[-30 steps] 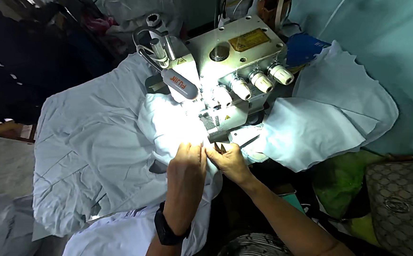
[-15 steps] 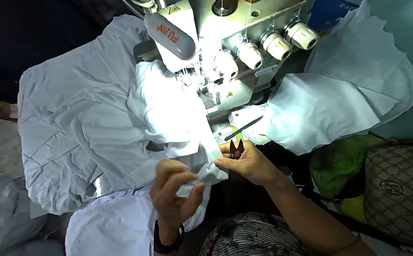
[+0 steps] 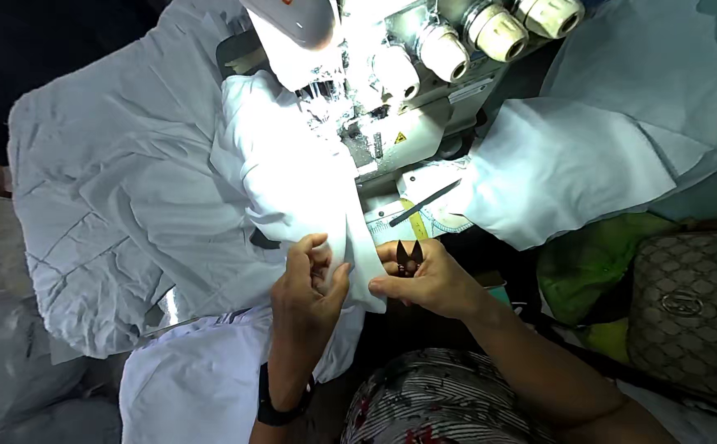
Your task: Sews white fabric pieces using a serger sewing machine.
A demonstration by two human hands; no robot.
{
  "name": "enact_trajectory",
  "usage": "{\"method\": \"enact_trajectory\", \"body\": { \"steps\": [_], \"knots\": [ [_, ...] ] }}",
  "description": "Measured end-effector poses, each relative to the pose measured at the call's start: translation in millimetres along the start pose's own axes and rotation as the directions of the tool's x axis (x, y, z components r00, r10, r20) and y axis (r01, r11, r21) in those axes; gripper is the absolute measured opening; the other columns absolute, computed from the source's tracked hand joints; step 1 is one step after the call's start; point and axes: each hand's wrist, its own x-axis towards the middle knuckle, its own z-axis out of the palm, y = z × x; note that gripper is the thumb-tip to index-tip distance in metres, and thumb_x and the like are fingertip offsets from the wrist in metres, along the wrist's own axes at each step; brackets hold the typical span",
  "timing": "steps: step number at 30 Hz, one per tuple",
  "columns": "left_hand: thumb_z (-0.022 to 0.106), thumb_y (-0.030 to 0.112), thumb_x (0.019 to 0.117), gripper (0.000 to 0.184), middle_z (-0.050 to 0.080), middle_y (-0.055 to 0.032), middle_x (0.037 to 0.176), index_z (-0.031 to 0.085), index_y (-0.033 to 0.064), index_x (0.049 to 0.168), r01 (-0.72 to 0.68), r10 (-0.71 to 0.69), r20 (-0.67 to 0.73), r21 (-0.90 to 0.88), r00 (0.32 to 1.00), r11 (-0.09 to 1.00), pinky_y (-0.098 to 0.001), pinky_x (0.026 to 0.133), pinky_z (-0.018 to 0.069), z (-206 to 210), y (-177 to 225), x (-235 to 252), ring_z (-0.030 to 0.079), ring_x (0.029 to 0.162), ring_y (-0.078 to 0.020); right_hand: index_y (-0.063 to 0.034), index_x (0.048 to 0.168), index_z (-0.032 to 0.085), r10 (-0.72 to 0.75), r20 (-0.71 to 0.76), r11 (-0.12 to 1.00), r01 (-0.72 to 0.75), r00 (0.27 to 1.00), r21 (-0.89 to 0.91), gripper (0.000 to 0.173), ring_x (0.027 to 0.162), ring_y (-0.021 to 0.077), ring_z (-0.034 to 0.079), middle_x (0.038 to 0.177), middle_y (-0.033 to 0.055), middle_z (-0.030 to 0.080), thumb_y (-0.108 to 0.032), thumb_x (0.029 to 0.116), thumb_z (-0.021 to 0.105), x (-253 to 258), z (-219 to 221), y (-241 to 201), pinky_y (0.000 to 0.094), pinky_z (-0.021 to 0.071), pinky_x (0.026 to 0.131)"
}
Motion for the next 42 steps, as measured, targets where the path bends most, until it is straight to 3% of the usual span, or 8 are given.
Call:
{"method": "enact_trajectory", "body": {
  "steps": [4, 16, 19, 23, 27, 31, 37, 42],
  "knots": [
    [0.071, 0.012, 0.0903, 0.010, 0.068, -0.0054, 0.082, 0.074, 0.0030, 0.087, -0.158, 0.174, -0.108, 0.137, 0.979, 0.978, -0.0179, 0.079, 0.0489, -1.3, 1.5, -10.6, 0.063, 0.082, -0.0070, -0.0115, 0.078, 0.066, -0.034, -0.015, 0.998, 0.033, 0.999, -0.045, 0.015, 0.057, -0.0093, 0.055, 0.067, -0.0135, 0.063, -0.001, 0.0893, 0.068, -4.2, 4.3, 3.6, 0.0087, 0.0460, 0.054],
    [0.066, 0.012, 0.0998, 0.006, 0.067, -0.0007, 0.092, 0.072, 0.0122, 0.099, -0.415, 0.416, -0.016, 0.039, 0.909, 0.909, -0.0322, 0.106, 0.0352, 10.4, 1.6, -18.4, 0.062, 0.092, -0.0058, 0.0124, 0.140, 0.050, -0.320, -0.032, 0.889, 0.289, 0.947, -0.354, 0.056, 0.062, -0.0091, 0.053, 0.071, -0.0020, 0.067, 0.001, 0.0870, 0.066, -22.5, 13.6, 6.1, 0.0068, 0.0450, 0.061],
    [0.067, 0.017, 0.0990, 0.006, 0.068, -0.0004, 0.094, 0.072, 0.0136, 0.100, -0.429, 0.429, -0.001, 0.025, 0.903, 0.903, -0.0356, 0.107, 0.0336, 12.9, 0.9, -18.1, 0.062, 0.094, -0.0078, 0.0116, 0.121, 0.065, -0.414, 0.078, 0.765, 0.393, 0.907, -0.510, 0.037, 0.064, -0.0028, 0.056, 0.076, 0.0061, 0.070, 0.003, 0.0843, 0.062, -20.7, 6.6, 3.8, 0.0084, 0.0458, 0.063],
    [0.063, 0.049, 0.0958, 0.051, 0.041, 0.0060, 0.150, 0.043, 0.0284, 0.139, -0.320, 0.345, -0.256, 0.133, 0.903, 0.938, -0.0438, 0.124, 0.0140, 61.3, -20.6, -23.6, 0.030, 0.147, -0.0077, 0.0036, 0.100, 0.074, -0.527, 0.186, 0.599, 0.518, 0.829, -0.611, 0.014, 0.070, 0.0040, 0.065, 0.080, 0.0106, 0.073, -0.003, 0.0921, 0.064, -18.8, 0.7, -14.5, 0.0118, 0.0506, 0.069],
    [0.034, 0.038, 0.1101, 0.051, 0.030, -0.0359, 0.155, 0.040, -0.0026, 0.139, -0.056, 0.188, -0.525, 0.256, 0.830, 0.965, -0.0623, 0.121, 0.0081, 77.8, -55.9, 6.0, 0.015, 0.155, -0.0398, 0.0024, 0.089, 0.076, -0.513, 0.123, 0.624, 0.467, 0.850, -0.626, 0.012, 0.062, 0.0022, 0.061, 0.071, 0.0081, 0.071, -0.005, 0.0888, 0.066, -8.8, 1.1, 2.3, 0.0111, 0.0480, 0.061],
    [0.045, 0.027, 0.1062, 0.024, 0.031, -0.0151, 0.158, 0.047, 0.0216, 0.130, -0.187, 0.394, -0.420, 0.453, 0.818, 0.872, -0.0549, 0.123, 0.0082, 28.1, -55.4, 37.3, 0.011, 0.157, -0.0302, 0.0019, 0.084, 0.076, -0.524, 0.027, 0.623, 0.404, 0.851, -0.670, 0.013, 0.059, 0.0021, 0.061, 0.068, 0.0075, 0.069, -0.006, 0.0869, 0.065, 21.7, -6.2, 11.1, 0.0130, 0.0486, 0.058],
    [0.061, 0.002, 0.0883, 0.023, 0.075, -0.0114, 0.116, 0.078, 0.0075, 0.102, -0.474, 0.497, 0.046, 0.387, 0.867, 0.791, -0.0765, 0.109, 0.0245, -26.2, -36.0, 87.3, 0.062, 0.128, -0.0353, 0.0046, 0.086, 0.075, -0.535, -0.088, 0.738, 0.414, 0.841, -0.533, 0.015, 0.062, -0.0016, 0.063, 0.071, 0.0055, 0.070, -0.005, 0.0905, 0.065, 62.0, -0.1, -3.2, 0.0130, 0.0525, 0.061],
    [0.053, -0.009, 0.0791, 0.034, 0.074, -0.0167, 0.118, 0.077, -0.0036, 0.103, -0.411, 0.383, 0.154, 0.276, 0.911, 0.869, -0.0709, 0.112, 0.0301, -37.7, -49.3, 134.0, 0.064, 0.124, -0.0381, -0.0031, 0.062, 0.066, -0.667, -0.151, 0.549, 0.345, 0.729, -0.761, 0.028, 0.050, 0.0072, 0.052, 0.055, 0.0030, 0.058, -0.016, 0.0864, 0.071, 90.6, 1.1, -3.0, 0.0269, 0.0406, 0.050]
  ]
}}
